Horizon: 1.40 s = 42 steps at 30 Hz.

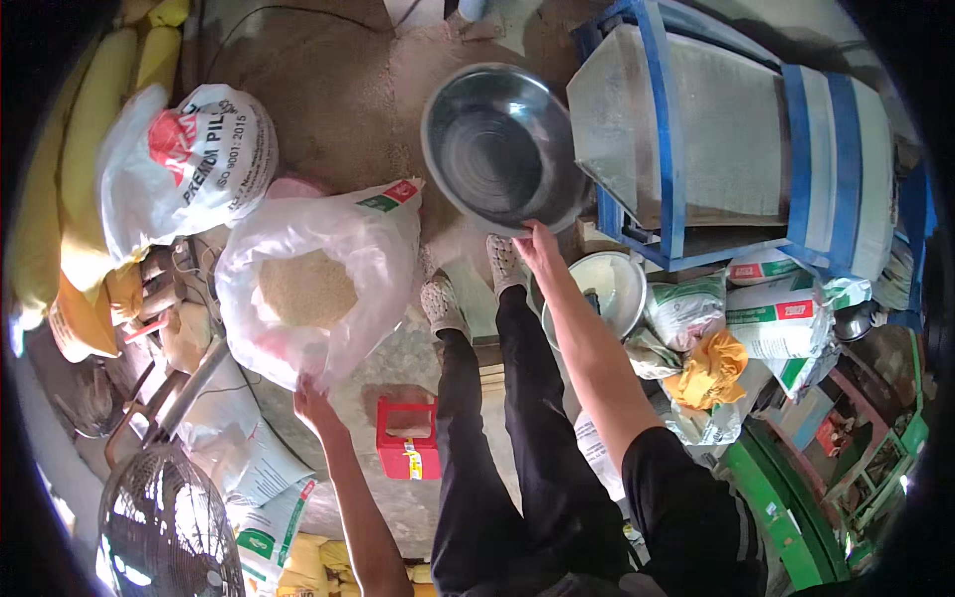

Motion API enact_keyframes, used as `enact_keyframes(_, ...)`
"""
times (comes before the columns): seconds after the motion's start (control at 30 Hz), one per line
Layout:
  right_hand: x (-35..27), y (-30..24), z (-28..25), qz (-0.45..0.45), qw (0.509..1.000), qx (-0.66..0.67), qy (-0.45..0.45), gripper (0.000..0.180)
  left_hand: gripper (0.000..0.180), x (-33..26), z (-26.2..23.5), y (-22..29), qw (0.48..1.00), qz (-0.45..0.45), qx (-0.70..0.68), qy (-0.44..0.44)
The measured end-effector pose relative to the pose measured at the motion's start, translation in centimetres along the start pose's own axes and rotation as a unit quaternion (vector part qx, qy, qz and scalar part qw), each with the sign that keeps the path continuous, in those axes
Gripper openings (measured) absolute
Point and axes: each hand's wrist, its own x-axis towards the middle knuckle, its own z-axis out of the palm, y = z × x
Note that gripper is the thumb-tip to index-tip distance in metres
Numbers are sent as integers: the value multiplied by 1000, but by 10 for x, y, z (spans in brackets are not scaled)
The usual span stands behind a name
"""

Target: The person is sweeping the floor in a rice mill using a broom.

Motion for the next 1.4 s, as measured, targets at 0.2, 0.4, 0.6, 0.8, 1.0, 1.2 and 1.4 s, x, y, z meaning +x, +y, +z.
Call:
enact_keyframes(0.2,35,-18,-81,-102,970,-178,132,33,43,-6,7,1,997,-47,8,53)
enact_keyframes(0.4,57,-26,-104,-85,950,-250,165,29,48,-10,19,0,998,-34,-10,42)
enact_keyframes(0.6,88,-28,-103,-141,965,-172,135,47,50,-13,16,15,998,-45,10,51)
enact_keyframes(0.8,100,-36,-74,-125,960,-175,177,52,48,-9,17,22,997,-63,29,46)
enact_keyframes(1.0,66,-42,-67,-159,961,-187,128,38,47,-7,17,27,996,-73,47,20)
enact_keyframes(1.2,-12,-18,-143,-322,641,-587,376,24,50,-10,17,30,997,-43,62,-19)
enact_keyframes(1.4,-48,-47,-271,-166,524,-641,536,40,52,-15,25,29,988,2,157,9)
